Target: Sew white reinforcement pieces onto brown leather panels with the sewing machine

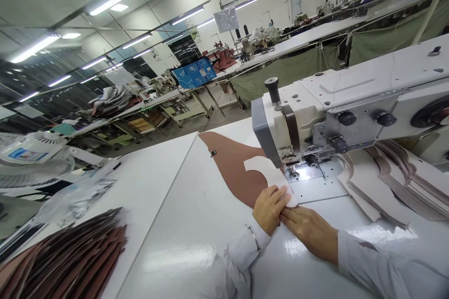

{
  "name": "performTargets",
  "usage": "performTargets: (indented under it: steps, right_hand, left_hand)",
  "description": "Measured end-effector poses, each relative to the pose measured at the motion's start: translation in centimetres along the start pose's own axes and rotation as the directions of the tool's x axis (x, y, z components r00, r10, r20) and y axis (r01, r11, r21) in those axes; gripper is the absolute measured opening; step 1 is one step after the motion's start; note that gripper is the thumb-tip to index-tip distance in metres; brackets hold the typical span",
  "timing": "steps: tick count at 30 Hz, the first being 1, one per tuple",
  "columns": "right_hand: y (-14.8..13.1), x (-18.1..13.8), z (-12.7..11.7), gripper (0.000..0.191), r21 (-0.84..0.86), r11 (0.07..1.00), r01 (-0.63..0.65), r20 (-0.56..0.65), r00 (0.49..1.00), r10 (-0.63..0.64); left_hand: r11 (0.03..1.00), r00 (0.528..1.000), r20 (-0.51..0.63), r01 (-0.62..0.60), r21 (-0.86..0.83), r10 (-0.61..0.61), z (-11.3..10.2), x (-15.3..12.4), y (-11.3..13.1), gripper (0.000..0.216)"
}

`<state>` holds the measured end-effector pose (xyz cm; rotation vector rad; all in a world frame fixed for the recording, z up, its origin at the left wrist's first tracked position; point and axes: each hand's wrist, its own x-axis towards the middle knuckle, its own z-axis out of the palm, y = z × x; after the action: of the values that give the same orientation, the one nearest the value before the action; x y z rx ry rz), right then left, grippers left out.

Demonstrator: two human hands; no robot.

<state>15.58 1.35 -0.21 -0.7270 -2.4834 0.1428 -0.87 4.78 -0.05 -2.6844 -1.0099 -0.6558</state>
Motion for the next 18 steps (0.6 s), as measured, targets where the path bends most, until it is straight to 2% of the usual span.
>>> performTargets:
  steps: [12,18]
  right_hand:
    - [-0.4,0.1,-0.1,0.027,-0.038,0.999,-0.023,-0.035,0.999,0.022]
    - [1.1,0.3,-0.8,0.026,-0.005,0.995,-0.097,-0.034,0.995,0.097]
  left_hand:
    - [1.000,0.999,0.023,0.028,0.012,-0.028,0.3,0.1,0.2,0.025]
    - [0.998,0.995,0.076,0.062,-0.006,-0.061,1.3,2.0,-0.2,0.020]
